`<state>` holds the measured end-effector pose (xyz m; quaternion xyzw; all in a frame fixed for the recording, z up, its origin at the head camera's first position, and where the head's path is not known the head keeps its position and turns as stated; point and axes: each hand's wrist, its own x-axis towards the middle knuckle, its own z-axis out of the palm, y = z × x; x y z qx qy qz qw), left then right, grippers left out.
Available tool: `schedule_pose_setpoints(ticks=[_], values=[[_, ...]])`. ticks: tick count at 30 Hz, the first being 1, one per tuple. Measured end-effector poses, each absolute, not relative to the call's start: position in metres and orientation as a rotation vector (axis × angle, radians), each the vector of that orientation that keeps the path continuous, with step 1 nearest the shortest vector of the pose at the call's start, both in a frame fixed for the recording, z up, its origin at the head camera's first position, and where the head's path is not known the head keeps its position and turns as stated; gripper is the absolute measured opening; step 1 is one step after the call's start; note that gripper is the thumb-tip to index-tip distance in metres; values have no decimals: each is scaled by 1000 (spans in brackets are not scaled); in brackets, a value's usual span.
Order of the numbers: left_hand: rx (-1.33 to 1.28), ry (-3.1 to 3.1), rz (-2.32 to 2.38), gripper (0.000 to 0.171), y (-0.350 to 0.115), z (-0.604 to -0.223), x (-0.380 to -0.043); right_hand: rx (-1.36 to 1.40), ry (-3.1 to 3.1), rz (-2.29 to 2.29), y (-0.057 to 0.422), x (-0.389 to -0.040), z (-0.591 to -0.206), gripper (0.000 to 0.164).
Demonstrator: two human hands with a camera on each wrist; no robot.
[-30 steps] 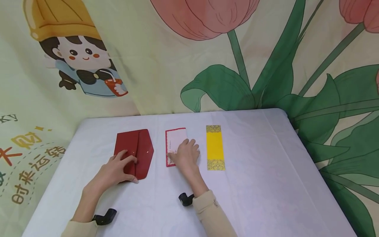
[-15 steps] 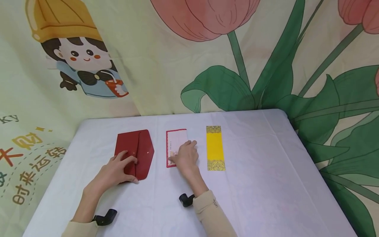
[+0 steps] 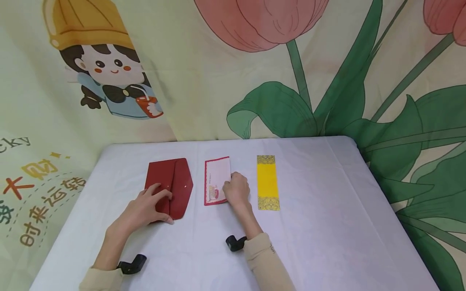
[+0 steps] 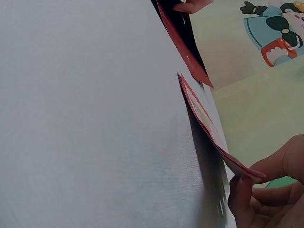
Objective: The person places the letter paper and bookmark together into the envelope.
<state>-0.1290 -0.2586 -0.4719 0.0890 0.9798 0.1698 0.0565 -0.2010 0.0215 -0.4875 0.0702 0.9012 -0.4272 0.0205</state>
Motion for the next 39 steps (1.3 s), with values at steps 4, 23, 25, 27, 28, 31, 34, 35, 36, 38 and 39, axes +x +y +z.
schedule_pose_setpoints(ticks=[4, 23, 25, 27, 28, 31, 34, 35, 36, 38, 39], values=[[267, 2967, 521, 67, -259, -473, -129, 241, 2696, -1492, 26, -202, -485, 26], [251, 2971, 535, 66, -260, -473, -127, 224, 2315, -1775, 36, -203, -485, 27], [250, 2972, 539, 67, -260, -473, -127, 217, 2303, -1778, 37, -202, -485, 27], [247, 2971, 547, 67, -260, -473, -128, 209, 2287, -1786, 37, -201, -485, 27], [243, 2970, 550, 67, -260, -473, -128, 201, 2279, -1792, 37, -201, -485, 27], [237, 2964, 551, 68, -260, -473, -129, 177, 2252, -1813, 36, -200, -484, 28], [233, 2959, 544, 68, -260, -473, -130, 153, 2231, -1828, 35, -200, -483, 29], [232, 2958, 541, 68, -260, -473, -131, 144, 2230, -1831, 35, -200, -482, 29], [232, 2957, 538, 68, -260, -474, -131, 137, 2229, -1832, 35, -200, -482, 29], [231, 2957, 538, 68, -260, -474, -132, 129, 2223, -1836, 34, -200, -483, 28], [231, 2958, 540, 68, -260, -474, -132, 122, 2221, -1838, 33, -199, -483, 29]])
